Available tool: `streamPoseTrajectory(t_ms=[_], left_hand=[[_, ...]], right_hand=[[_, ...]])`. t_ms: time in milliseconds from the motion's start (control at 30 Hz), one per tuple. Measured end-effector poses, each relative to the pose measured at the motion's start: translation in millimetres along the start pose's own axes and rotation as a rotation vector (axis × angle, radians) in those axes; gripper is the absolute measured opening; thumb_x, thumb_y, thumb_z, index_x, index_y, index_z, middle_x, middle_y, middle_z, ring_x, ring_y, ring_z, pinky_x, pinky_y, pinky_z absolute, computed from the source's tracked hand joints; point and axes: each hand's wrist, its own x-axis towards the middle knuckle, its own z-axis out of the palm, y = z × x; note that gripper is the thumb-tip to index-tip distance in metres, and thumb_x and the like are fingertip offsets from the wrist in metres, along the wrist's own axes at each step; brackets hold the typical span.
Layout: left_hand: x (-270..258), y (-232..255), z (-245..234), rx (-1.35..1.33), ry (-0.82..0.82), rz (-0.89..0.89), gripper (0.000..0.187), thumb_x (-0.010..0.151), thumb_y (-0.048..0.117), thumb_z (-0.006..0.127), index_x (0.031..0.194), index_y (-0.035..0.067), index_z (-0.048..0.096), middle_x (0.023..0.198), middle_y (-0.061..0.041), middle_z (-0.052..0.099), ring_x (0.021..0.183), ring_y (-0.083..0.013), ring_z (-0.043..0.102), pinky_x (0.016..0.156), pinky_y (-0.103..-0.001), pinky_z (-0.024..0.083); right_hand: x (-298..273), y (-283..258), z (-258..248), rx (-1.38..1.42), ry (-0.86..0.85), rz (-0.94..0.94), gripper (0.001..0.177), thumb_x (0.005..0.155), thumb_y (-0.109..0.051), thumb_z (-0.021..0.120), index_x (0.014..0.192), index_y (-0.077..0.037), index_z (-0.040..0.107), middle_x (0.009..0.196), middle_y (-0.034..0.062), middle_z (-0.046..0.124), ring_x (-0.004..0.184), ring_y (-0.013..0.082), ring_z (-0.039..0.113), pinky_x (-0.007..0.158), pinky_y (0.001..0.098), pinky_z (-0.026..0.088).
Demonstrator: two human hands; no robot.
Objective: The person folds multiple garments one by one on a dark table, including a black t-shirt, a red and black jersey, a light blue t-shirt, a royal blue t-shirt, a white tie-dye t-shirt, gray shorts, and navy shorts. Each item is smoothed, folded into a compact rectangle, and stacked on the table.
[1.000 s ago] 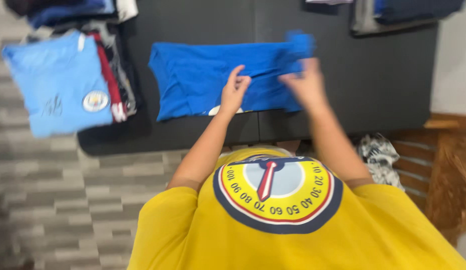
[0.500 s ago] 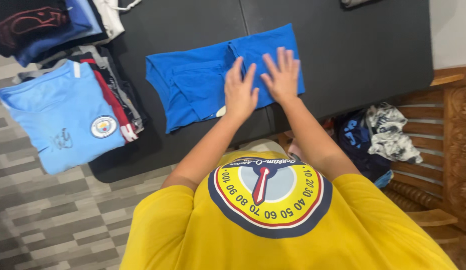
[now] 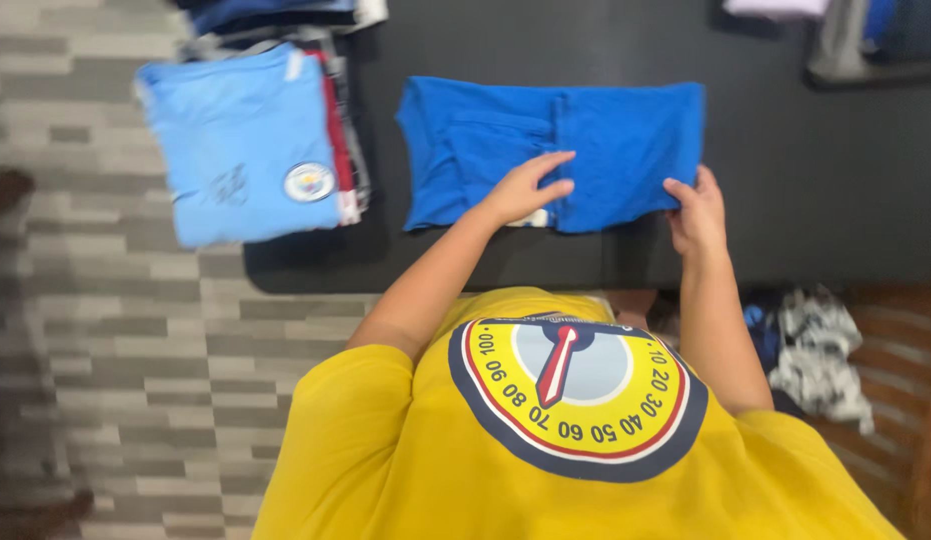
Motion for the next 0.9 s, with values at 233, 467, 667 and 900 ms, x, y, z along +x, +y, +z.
streamPoseTrajectory(t_ms=[233, 467, 667, 900], left_hand=[[-64.8, -18.5, -116.0, -0.944, 0.37, -0.488, 0.065, 0.098, 0.052, 0.053, 0.145, 0.008, 0.058, 0.127, -0.016, 0.07, 0.115, -0.0267, 0.066, 0.098, -0.039, 0.051], [-88.4, -51.0, -107.5, -0.605, 0.666, -0.369, 0.066, 0.088, 0.019, 0.074, 0.148, 0.004, 0.05, 0.134, -0.013, 0.067, 0.125, -0.0255, 0.063, 0.107, -0.038, 0.047], [-114.0, -24.0, -110.5, 0.298, 0.65, -0.619, 0.089, 0.082, 0.017, 0.077, 0.158, 0.012, 0.032, 0.155, -0.027, 0.033, 0.139, -0.0428, 0.041, 0.113, -0.045, 0.04], [-76.8, 3.4, -61.8, 0.464, 0.421, -0.642, 0.091, 0.098, 0.066, 0.053, 0.164, 0.021, 0.009, 0.168, -0.028, -0.004, 0.155, -0.0509, -0.005, 0.119, -0.064, 0.003]], right_hand=[[-80.5, -15.3, 214.9, -0.558, -0.467, -0.152, 0.089, 0.081, -0.017, 0.077, 0.16, -0.019, 0.036, 0.132, 0.0199, 0.058, 0.101, 0.0255, 0.061, 0.083, 0.0362, 0.055], [-21.6, 33.2, 207.5, -1.129, -0.25, -0.952, 0.071, 0.089, -0.027, 0.087, 0.149, -0.014, 0.052, 0.156, 0.0206, 0.04, 0.135, 0.0396, 0.051, 0.11, 0.0459, 0.046], [31.8, 73.3, 175.0, -0.455, -0.169, -0.075, 0.079, 0.091, -0.031, 0.077, 0.153, -0.004, 0.036, 0.135, 0.0239, 0.056, 0.117, 0.0259, 0.061, 0.1, 0.0386, 0.053], [32.1, 25.7, 232.2, -0.092, -0.337, 0.178, 0.057, 0.085, -0.009, 0.079, 0.132, 0.006, 0.052, 0.116, 0.0172, 0.07, 0.095, 0.0208, 0.075, 0.084, 0.035, 0.064]])
